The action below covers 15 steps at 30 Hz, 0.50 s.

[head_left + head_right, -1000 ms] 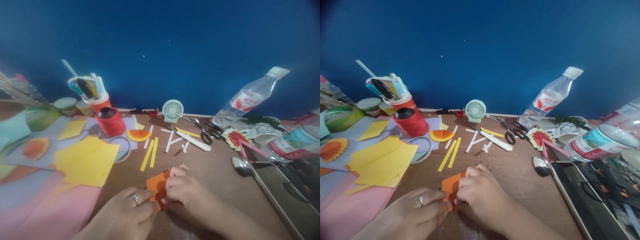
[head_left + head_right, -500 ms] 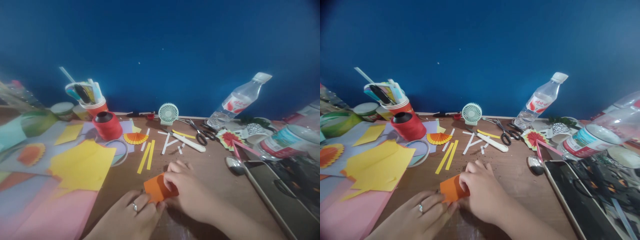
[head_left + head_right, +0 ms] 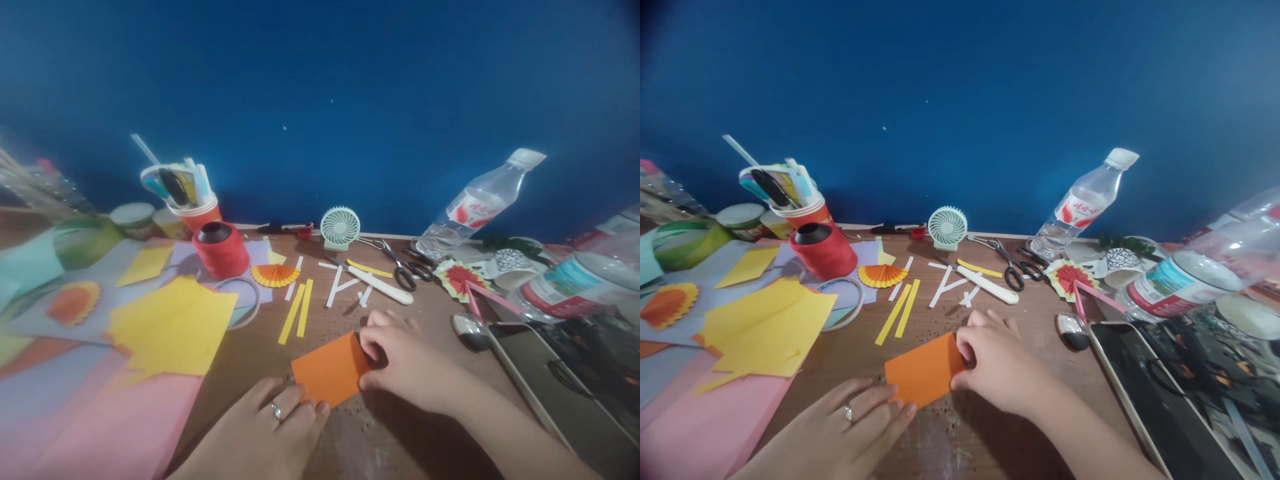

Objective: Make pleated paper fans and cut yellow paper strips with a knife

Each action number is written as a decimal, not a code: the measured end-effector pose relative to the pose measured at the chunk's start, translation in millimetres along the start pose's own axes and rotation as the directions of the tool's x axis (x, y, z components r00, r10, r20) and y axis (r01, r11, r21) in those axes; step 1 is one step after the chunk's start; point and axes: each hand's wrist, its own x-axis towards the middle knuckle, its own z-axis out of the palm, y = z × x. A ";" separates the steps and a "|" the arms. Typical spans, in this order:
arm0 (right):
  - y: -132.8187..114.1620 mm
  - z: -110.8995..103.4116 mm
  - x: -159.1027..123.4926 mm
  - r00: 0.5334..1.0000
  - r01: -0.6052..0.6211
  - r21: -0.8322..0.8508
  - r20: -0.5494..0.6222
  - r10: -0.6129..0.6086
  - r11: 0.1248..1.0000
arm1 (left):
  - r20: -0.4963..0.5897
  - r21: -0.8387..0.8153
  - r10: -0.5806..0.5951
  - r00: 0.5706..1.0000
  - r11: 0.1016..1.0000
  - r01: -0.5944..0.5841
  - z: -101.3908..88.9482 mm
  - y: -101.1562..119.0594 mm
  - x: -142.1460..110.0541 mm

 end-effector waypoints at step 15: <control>22.7 -15.9 2.7 0.993 0.040 0.145 0.103 -0.055 0.989 | -0.353 -0.056 0.012 0.936 0.998 -0.034 0.8 -3.0 -5.9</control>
